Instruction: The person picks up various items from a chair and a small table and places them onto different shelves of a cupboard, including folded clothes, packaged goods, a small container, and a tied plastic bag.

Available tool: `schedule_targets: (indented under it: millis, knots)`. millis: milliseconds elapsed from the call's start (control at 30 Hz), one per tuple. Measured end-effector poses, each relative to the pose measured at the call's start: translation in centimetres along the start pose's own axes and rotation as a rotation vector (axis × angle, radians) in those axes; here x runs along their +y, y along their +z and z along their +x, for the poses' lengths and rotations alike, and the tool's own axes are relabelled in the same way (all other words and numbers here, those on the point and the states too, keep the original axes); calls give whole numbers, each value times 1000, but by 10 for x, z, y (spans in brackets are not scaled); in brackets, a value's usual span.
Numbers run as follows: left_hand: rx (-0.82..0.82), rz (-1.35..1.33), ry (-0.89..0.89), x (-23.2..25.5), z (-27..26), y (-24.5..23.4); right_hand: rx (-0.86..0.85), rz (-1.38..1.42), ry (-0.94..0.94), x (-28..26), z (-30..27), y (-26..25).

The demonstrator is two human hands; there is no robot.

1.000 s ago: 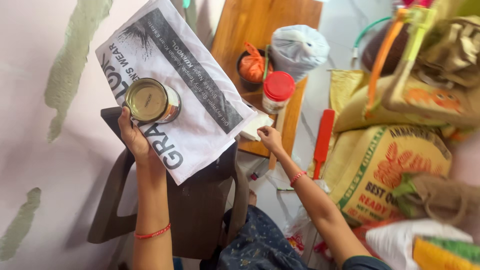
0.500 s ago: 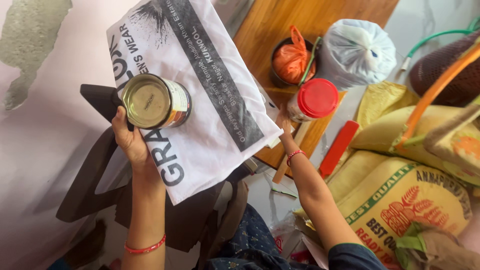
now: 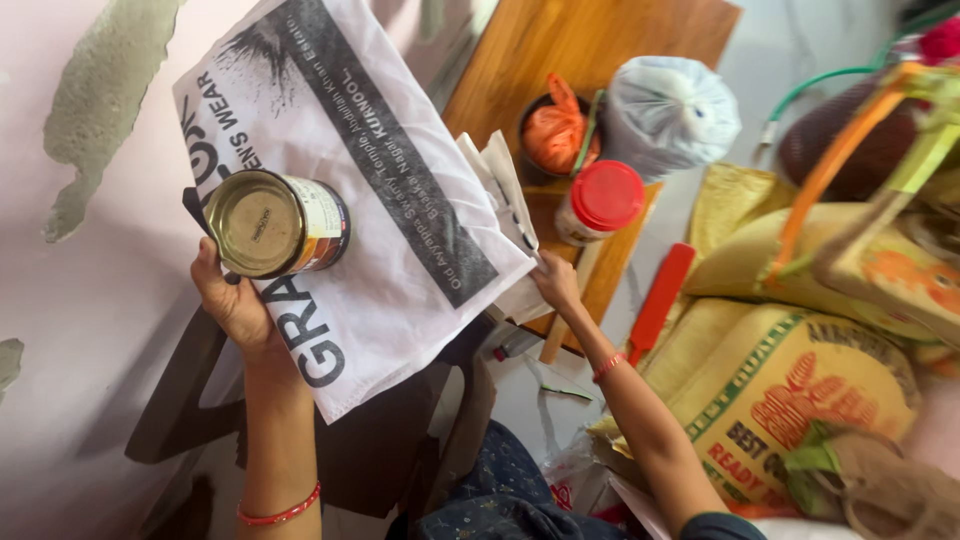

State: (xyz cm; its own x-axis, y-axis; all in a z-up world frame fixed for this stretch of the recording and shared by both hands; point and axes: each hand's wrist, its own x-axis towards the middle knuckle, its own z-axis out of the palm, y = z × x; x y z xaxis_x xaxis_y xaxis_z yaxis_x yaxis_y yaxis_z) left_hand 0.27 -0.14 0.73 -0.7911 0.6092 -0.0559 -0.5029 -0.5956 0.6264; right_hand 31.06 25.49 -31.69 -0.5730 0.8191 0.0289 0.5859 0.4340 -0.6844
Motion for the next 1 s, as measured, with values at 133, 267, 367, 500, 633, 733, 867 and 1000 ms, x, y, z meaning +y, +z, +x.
schedule_targets:
  millis: [133,267,367,500,633,733,867,1000]
  knots:
    - [-76,-51,-41,12,-20,14,105,-22,21,-80,-49,-102]
    - [-133,-77,10,7,-24,-9,328,-70,-64,-151,-112,-192]
    - [-158,24,39,-2,-36,-29,524,-3,-23,-196,-180,-247]
    - [-257,37,-286,-10,-79,-20,822,97,131,-272,-286,-295]
    - [-337,17,-657,-21,-143,1,731,521,5,-329,-387,-324]
    - [-401,1,-877,-33,-200,11,598,808,153,-346,-437,-326]
    - [-557,-87,-1092,-60,-267,18,624,845,264,-363,-521,-344]
    - [-703,-113,-1230,-105,-329,17,662,642,503,-366,-591,-343]
